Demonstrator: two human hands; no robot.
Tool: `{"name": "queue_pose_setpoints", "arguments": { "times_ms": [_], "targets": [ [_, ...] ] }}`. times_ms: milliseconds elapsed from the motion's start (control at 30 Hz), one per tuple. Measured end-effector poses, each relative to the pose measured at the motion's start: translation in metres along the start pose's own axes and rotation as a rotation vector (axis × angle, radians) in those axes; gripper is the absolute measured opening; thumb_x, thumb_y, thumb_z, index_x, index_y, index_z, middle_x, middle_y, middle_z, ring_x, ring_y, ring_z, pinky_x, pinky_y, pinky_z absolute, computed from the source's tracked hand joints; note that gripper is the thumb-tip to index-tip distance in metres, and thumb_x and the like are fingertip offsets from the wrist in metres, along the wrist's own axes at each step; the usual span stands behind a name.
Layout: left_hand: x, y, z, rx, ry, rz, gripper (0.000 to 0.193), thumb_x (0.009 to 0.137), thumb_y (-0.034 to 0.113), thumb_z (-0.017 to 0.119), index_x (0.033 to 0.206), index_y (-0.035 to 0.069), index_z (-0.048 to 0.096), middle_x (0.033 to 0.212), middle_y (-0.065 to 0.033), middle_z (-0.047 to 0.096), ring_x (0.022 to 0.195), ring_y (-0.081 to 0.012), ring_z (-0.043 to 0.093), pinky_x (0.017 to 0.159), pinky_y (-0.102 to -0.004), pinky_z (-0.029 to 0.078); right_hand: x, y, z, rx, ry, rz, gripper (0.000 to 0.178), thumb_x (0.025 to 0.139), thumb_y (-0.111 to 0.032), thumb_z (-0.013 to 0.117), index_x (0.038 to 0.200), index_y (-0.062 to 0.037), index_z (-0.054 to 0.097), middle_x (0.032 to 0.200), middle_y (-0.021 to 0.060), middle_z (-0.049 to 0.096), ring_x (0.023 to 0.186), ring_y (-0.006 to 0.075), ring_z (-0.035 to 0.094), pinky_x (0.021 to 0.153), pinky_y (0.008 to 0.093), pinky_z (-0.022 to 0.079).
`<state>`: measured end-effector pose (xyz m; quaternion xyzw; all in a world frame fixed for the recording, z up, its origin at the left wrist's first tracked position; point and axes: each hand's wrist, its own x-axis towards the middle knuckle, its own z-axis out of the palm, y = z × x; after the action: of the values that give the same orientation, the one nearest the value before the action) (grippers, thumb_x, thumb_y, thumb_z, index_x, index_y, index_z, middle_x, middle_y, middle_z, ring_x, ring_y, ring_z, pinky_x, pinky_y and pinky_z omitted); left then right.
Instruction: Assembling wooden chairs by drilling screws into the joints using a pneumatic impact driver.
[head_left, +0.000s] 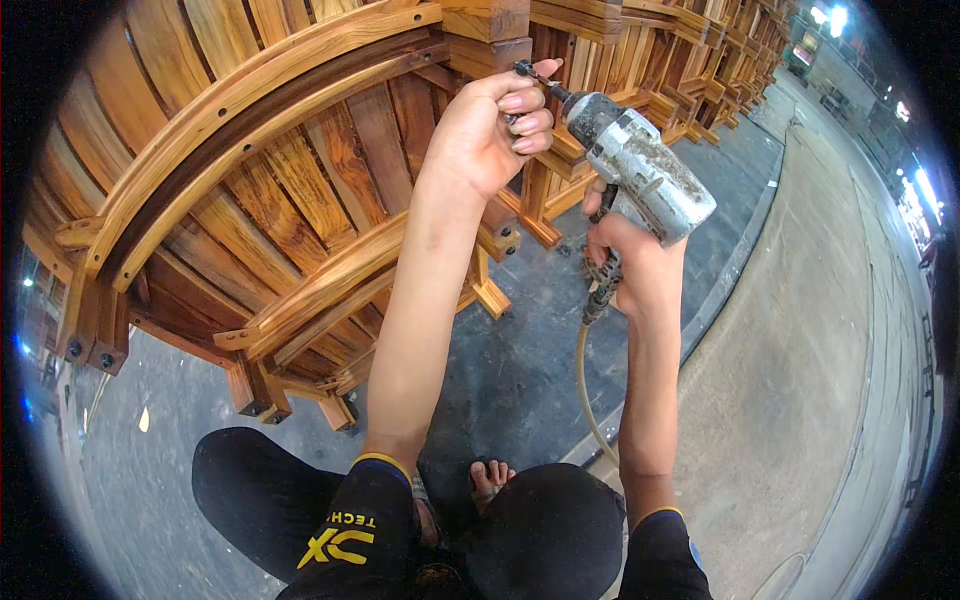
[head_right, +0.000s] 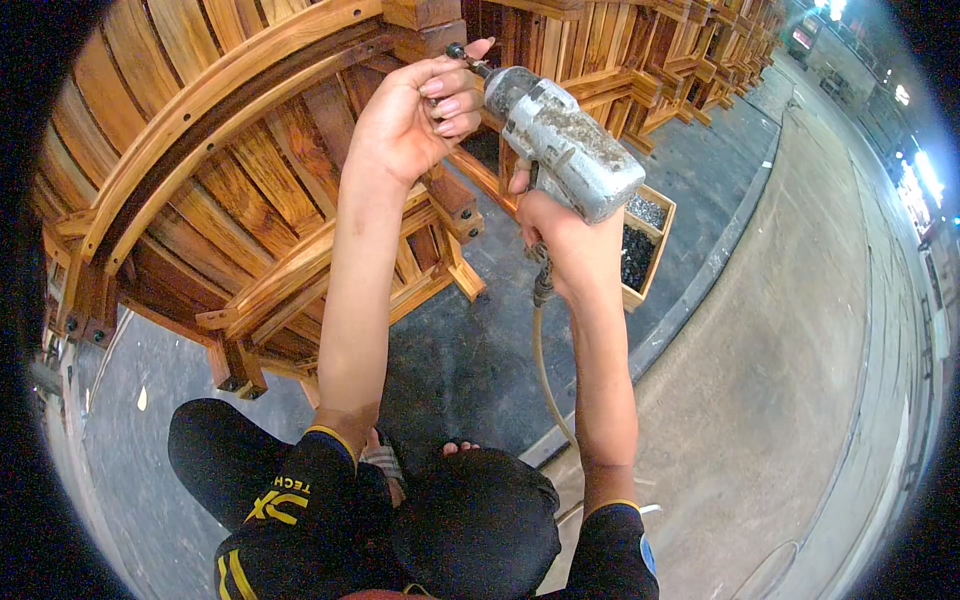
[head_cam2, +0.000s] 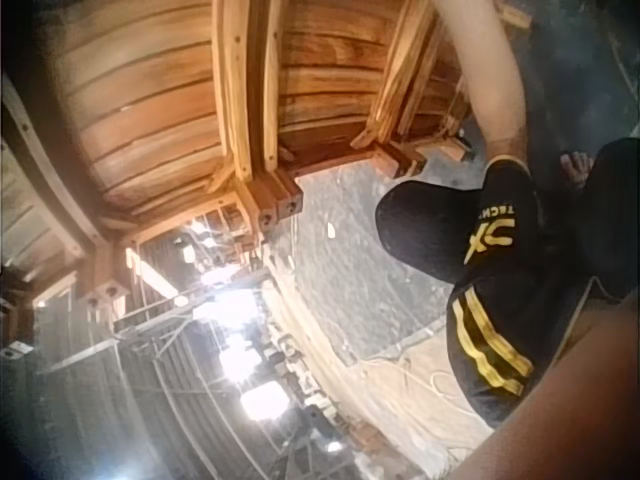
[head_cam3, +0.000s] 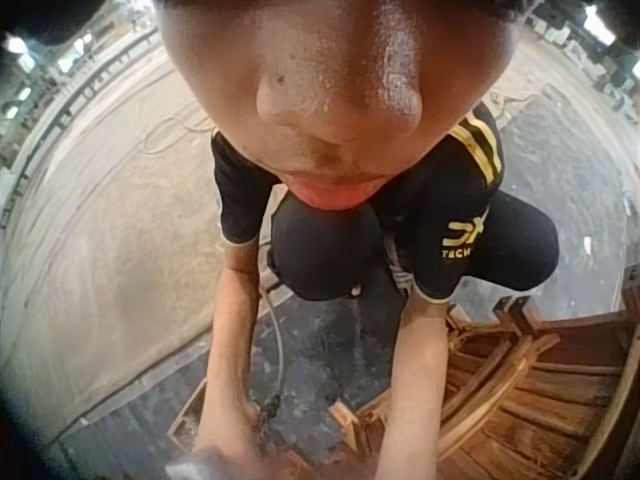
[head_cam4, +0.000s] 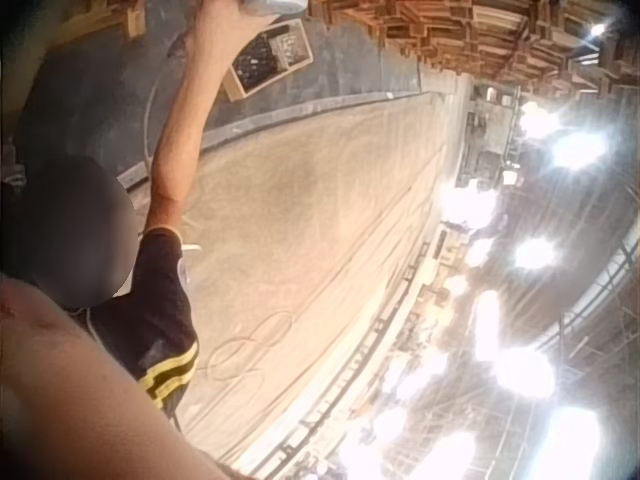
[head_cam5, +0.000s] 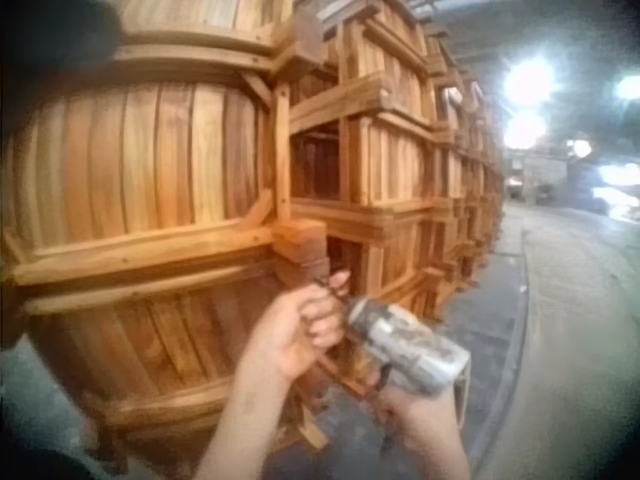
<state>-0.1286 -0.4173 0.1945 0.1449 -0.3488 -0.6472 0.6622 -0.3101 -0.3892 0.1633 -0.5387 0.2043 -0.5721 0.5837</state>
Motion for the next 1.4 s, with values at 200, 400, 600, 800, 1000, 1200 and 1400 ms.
{"name": "queue_pose_setpoints", "arguments": {
  "times_ms": [200,400,600,800,1000,1200,1400],
  "targets": [
    [-0.002,-0.001,0.003,0.046,0.046,0.01,0.031,0.091,0.01,0.047,0.119,-0.003,0.048,0.056,0.0069,0.032,0.05,-0.0078,0.034,0.043,-0.0224,0.028,0.0,-0.004,-0.001,-0.04,0.008,0.073,0.033,0.062,0.015,0.05,0.092,0.0014,0.058,0.076,0.0055,0.057,0.052,0.0113,0.048,0.041,0.0236,0.035],
    [-0.032,-0.062,-0.007,0.079,0.235,-0.1,0.024,0.087,0.019,0.054,0.104,0.001,0.057,0.056,0.0068,0.034,0.046,-0.007,0.035,0.04,-0.0215,0.024,0.007,-0.016,-0.01,-0.131,0.012,0.119,0.033,0.06,0.015,0.05,0.089,0.0012,0.058,0.076,0.0059,0.057,0.052,0.0121,0.048,0.041,0.0247,0.034],
    [-0.084,-0.171,-0.076,-0.188,0.266,-0.345,0.022,0.088,0.016,0.053,0.099,-0.001,0.06,0.064,-0.0001,0.048,0.05,-0.008,0.041,0.042,-0.021,0.029,0.006,-0.028,-0.003,-0.254,0.02,0.137,0.031,0.058,0.012,0.051,0.087,0.0022,0.055,0.076,0.008,0.056,0.051,0.0129,0.046,0.044,0.0249,0.033],
    [-0.126,-0.239,-0.113,-0.214,0.319,-0.355,0.022,0.087,0.007,0.048,0.102,-0.006,0.059,0.076,-0.0085,0.057,0.059,-0.0112,0.048,0.048,-0.0212,0.036,0.011,-0.032,-0.006,-0.228,0.012,0.182,0.033,0.055,0.011,0.049,0.086,0.0009,0.055,0.076,0.0097,0.055,0.05,0.0136,0.045,0.044,0.0254,0.034],
    [-0.118,-0.234,-0.137,-0.18,0.277,-0.529,0.024,0.087,0.003,0.044,0.102,-0.01,0.056,0.087,-0.0172,0.063,0.065,-0.0133,0.054,0.05,-0.0217,0.04,0.012,-0.035,-0.004,-0.214,-0.005,0.214,0.035,0.055,0.009,0.049,0.088,-0.0009,0.052,0.076,0.0087,0.052,0.049,0.0129,0.041,0.044,0.0242,0.032],
    [-0.108,-0.224,-0.157,-0.328,0.356,-0.518,0.024,0.086,0.001,0.044,0.104,-0.01,0.055,0.088,-0.0144,0.06,0.067,-0.0148,0.054,0.054,-0.0211,0.042,0.014,-0.036,-0.006,-0.22,-0.012,0.212,0.035,0.055,0.009,0.049,0.088,-0.0008,0.052,0.077,0.0085,0.052,0.05,0.0119,0.041,0.044,0.0238,0.032],
    [-0.102,-0.216,-0.157,-0.285,0.37,-0.526,0.025,0.088,0.001,0.045,0.108,-0.009,0.054,0.086,-0.0125,0.058,0.063,-0.0135,0.051,0.05,-0.0218,0.039,0.016,-0.043,-0.009,-0.27,-0.021,0.208,0.034,0.056,0.011,0.049,0.087,-0.0002,0.053,0.076,0.0083,0.052,0.051,0.0116,0.042,0.044,0.0233,0.031]
  ]
}}
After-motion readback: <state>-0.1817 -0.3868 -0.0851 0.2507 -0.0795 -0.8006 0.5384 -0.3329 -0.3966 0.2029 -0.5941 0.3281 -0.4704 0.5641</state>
